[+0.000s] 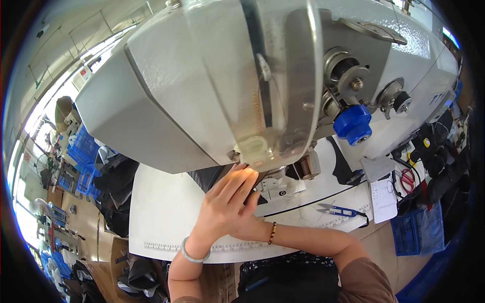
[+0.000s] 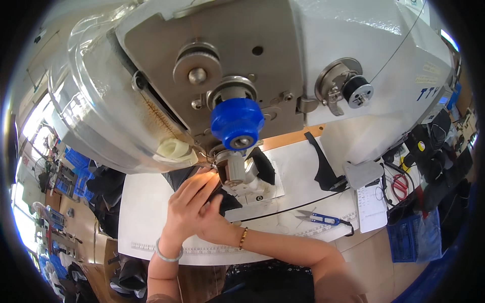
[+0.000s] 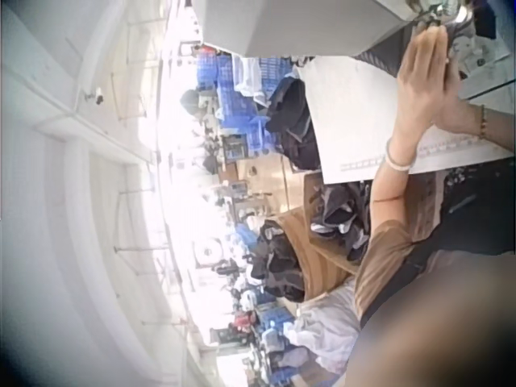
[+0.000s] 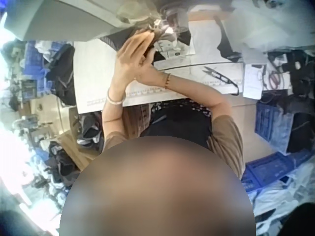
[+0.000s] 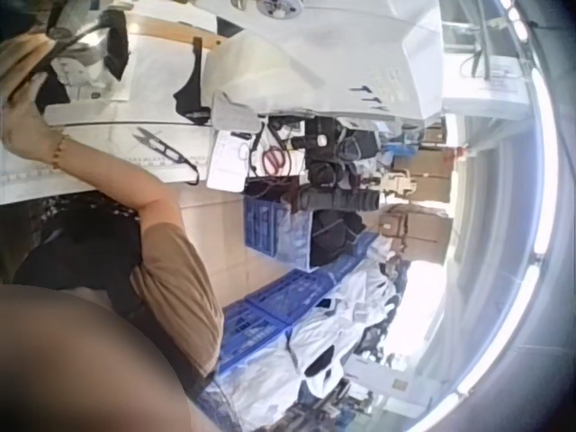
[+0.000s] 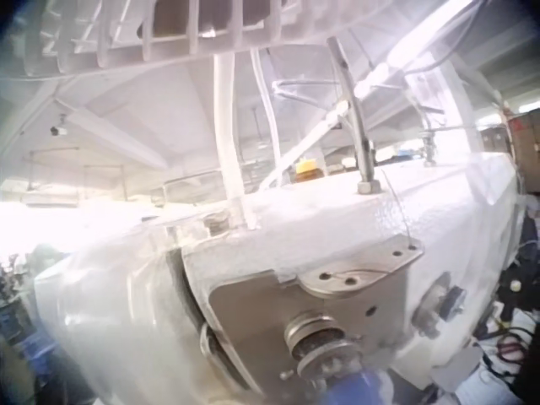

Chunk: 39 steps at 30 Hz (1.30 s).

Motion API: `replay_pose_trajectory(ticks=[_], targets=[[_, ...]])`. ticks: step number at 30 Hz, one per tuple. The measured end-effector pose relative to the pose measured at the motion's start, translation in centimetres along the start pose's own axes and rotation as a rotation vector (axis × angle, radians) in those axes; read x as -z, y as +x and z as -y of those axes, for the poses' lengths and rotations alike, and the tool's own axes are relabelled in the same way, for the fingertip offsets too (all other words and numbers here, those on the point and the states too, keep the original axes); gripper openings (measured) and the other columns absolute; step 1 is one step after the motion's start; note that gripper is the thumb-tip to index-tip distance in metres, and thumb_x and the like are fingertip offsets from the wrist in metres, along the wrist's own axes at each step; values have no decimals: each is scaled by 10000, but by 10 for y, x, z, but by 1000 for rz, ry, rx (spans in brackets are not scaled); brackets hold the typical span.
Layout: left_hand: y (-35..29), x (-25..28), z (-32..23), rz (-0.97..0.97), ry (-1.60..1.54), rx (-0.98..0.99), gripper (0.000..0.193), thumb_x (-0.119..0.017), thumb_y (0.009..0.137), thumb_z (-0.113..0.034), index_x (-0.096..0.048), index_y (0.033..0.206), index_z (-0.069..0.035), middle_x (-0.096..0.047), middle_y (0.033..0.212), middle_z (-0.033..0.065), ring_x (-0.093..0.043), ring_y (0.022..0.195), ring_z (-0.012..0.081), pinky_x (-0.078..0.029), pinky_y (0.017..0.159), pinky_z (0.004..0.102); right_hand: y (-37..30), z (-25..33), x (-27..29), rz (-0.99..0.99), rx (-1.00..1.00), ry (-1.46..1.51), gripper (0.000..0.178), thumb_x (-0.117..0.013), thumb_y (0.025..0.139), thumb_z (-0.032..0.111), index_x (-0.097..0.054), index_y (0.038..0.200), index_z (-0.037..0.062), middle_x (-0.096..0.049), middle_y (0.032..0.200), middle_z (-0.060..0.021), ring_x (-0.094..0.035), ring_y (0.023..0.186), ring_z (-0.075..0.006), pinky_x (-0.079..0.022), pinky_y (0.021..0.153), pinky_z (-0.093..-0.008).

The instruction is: The person stitches boot upper components together using a sewing machine, guiding the seams under the needle and turning the assembled upper over by hand.

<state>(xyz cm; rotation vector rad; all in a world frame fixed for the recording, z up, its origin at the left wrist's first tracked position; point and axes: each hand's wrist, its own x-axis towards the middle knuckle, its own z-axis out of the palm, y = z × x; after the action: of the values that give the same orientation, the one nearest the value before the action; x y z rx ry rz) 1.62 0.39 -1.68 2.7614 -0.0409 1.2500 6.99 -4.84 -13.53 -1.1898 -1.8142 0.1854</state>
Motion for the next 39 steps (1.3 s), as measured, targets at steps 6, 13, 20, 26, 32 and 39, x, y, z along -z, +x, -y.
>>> replay_pose_trajectory(ticks=[6,13,20,26,32,39], targets=[[-17,-18,-4,-42,156,137,353,-606,683,25,-603,1035,14,-560,1049,142,-590,1027,312,-496,923,419,-10,10,43,84,6,-125,321,-579,749,38,-548,1057,-46,-545,1046,-181,-475,1109,-333,-390,951,-405],[-26,-31,12,-213,164,-45,330,-596,691,31,-665,1002,-56,-594,1074,129,-594,1050,300,-518,894,425,-36,4,137,-384,202,-435,341,-583,681,-39,-601,1018,5,-568,1118,-108,-556,1003,-301,-442,851,-381],[-21,-29,15,-242,97,-50,260,-620,673,37,-697,901,-62,-629,1001,95,-632,967,289,-540,863,406,-11,-33,144,-498,217,-573,359,-606,620,-95,-610,944,60,-570,1095,-76,-506,947,-294,-430,795,-363],[-19,-25,25,-233,103,-85,225,-644,662,28,-689,858,-72,-635,984,72,-652,877,264,-571,769,369,-9,-26,144,-567,160,-356,329,-601,629,-115,-625,904,65,-593,1066,-46,-503,906,-281,-428,780,-351],[-17,-21,39,-233,36,-99,250,-660,657,18,-691,876,-97,-639,997,47,-659,836,236,-551,647,305,-17,-28,140,-536,149,-452,275,-604,628,-101,-627,861,43,-590,1054,-77,-508,881,-302,-431,772,-360],[-15,-19,47,-220,-11,-108,266,-668,657,-11,-696,894,-129,-655,997,7,-650,806,194,-525,604,269,-26,-33,136,-481,110,-499,263,-548,605,-70,-614,855,-22,-569,1049,-133,-513,939,-360,-419,823,-431]])
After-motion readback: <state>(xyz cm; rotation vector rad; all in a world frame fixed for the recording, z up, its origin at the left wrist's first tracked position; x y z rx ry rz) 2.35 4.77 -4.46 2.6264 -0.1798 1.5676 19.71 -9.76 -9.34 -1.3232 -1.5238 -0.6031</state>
